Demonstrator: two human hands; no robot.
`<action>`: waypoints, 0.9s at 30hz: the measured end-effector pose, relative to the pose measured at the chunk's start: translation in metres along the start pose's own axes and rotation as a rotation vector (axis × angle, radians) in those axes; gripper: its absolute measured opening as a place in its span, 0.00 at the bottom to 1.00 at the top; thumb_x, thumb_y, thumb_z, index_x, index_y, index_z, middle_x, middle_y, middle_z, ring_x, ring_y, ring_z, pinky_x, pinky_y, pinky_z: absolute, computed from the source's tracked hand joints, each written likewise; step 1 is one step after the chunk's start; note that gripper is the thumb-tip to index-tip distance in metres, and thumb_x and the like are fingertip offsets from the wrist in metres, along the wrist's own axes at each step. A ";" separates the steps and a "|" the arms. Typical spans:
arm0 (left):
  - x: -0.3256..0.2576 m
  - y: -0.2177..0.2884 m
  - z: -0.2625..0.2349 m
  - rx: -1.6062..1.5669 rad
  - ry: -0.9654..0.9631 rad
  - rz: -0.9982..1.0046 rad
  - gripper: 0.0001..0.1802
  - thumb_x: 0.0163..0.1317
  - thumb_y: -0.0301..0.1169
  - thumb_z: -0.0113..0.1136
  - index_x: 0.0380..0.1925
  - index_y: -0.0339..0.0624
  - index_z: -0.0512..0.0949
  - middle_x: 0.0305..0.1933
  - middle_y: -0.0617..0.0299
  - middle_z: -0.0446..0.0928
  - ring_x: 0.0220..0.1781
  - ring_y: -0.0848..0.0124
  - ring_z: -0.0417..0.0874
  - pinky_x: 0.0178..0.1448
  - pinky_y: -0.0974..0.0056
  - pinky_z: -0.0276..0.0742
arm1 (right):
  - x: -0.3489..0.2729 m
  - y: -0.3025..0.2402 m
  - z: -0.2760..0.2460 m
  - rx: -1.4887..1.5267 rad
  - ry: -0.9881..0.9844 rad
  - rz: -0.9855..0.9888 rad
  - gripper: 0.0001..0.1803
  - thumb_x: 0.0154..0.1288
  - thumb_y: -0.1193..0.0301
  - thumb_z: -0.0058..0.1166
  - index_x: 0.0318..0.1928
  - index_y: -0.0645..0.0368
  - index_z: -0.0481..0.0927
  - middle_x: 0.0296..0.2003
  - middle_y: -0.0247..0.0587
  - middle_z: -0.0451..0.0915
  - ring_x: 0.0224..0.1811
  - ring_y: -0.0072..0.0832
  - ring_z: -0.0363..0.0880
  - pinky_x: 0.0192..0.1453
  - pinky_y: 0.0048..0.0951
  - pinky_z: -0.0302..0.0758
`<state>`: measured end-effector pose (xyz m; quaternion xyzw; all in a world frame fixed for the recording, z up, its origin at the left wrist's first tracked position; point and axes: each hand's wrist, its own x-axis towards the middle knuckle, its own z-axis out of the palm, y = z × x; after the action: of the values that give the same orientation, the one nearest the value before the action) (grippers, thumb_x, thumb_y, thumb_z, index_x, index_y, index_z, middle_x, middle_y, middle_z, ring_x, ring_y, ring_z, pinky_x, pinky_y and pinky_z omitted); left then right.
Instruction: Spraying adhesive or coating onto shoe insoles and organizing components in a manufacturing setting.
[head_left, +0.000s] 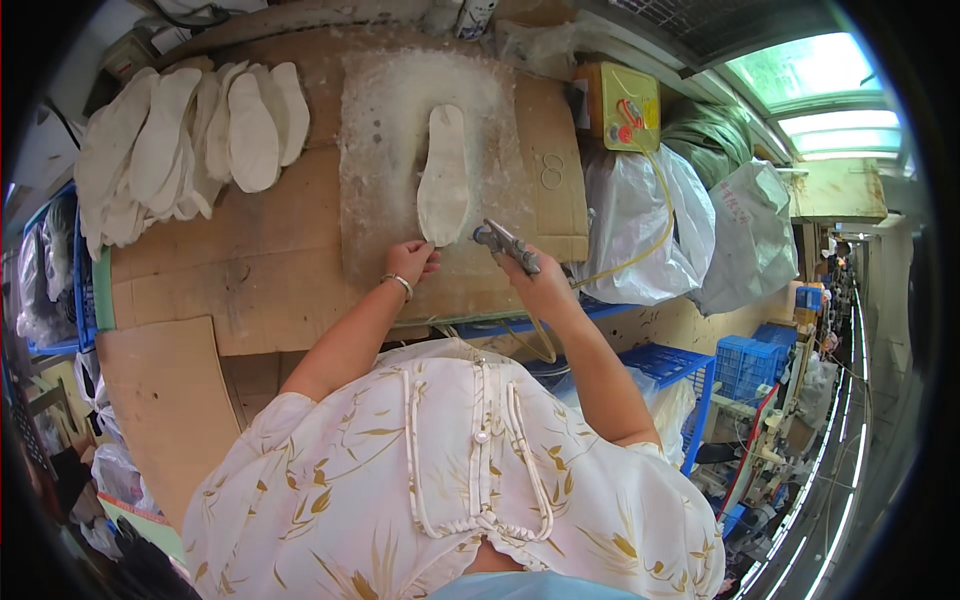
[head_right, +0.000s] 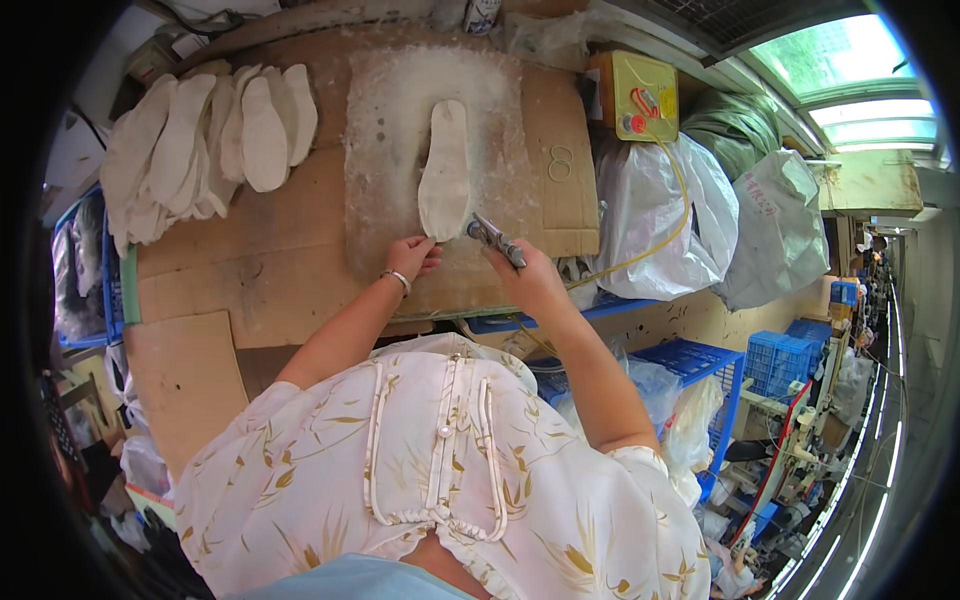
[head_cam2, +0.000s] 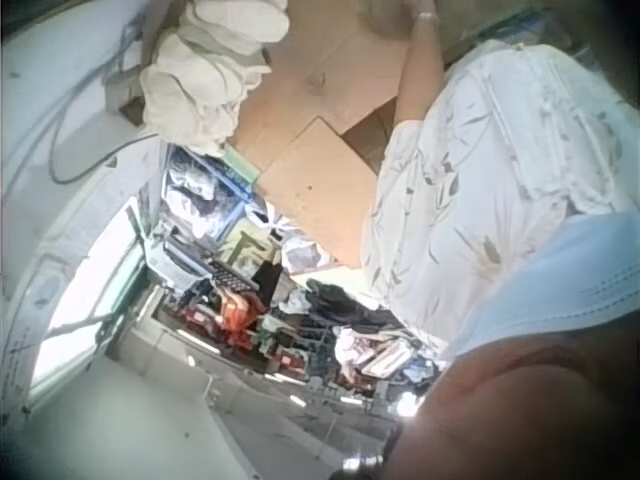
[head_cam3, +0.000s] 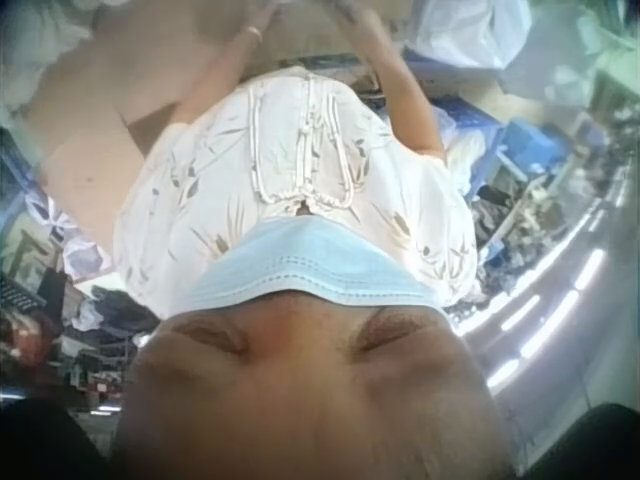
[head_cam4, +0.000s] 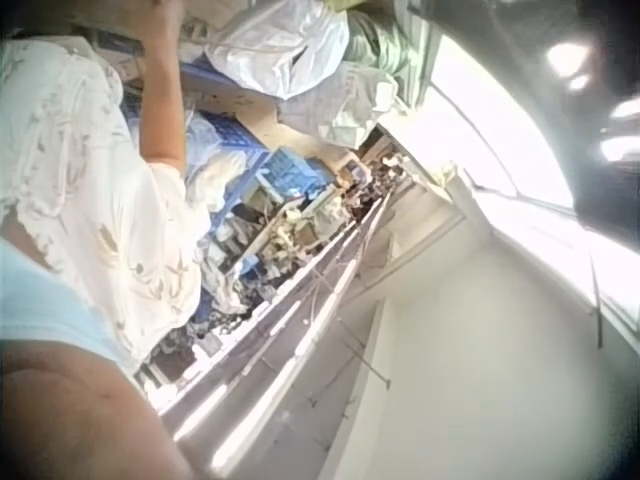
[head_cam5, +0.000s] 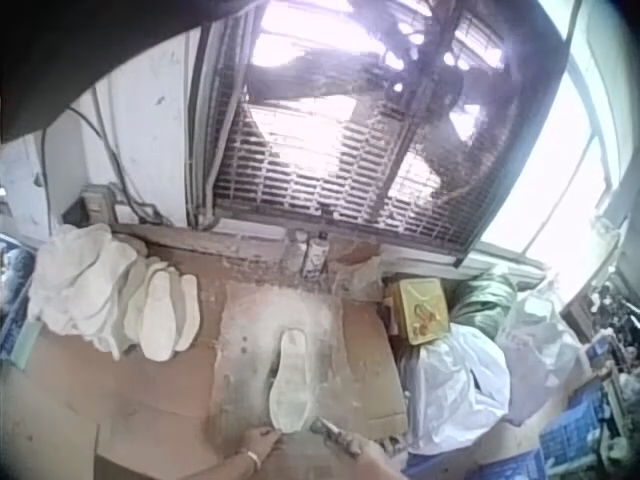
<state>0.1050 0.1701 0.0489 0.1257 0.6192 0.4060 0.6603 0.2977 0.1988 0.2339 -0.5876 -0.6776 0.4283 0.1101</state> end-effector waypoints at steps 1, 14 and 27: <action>0.000 0.000 -0.001 -0.001 0.001 0.003 0.13 0.60 0.37 0.56 0.37 0.39 0.78 0.32 0.63 0.81 0.25 0.77 0.81 0.25 0.73 0.72 | 0.005 -0.003 -0.002 0.000 0.000 -0.003 0.18 0.62 0.58 0.54 0.33 0.64 0.74 0.19 0.46 0.70 0.22 0.34 0.63 0.31 0.34 0.66; -0.002 0.002 -0.001 0.044 0.007 0.017 0.13 0.60 0.37 0.57 0.38 0.38 0.78 0.33 0.62 0.81 0.26 0.76 0.81 0.27 0.73 0.75 | 0.091 -0.038 -0.016 0.139 0.166 -0.137 0.17 0.62 0.59 0.54 0.29 0.63 0.76 0.17 0.33 0.69 0.21 0.21 0.66 0.26 0.27 0.65; 0.000 0.000 0.000 0.029 0.006 -0.014 0.12 0.61 0.37 0.56 0.36 0.40 0.78 0.32 0.63 0.81 0.25 0.76 0.81 0.27 0.74 0.74 | 0.125 -0.043 -0.034 0.140 0.225 -0.152 0.18 0.63 0.58 0.52 0.28 0.62 0.77 0.16 0.31 0.69 0.20 0.20 0.66 0.25 0.26 0.64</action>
<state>0.1049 0.1701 0.0484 0.1295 0.6279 0.3928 0.6593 0.2539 0.3279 0.2404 -0.5695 -0.6722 0.3965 0.2581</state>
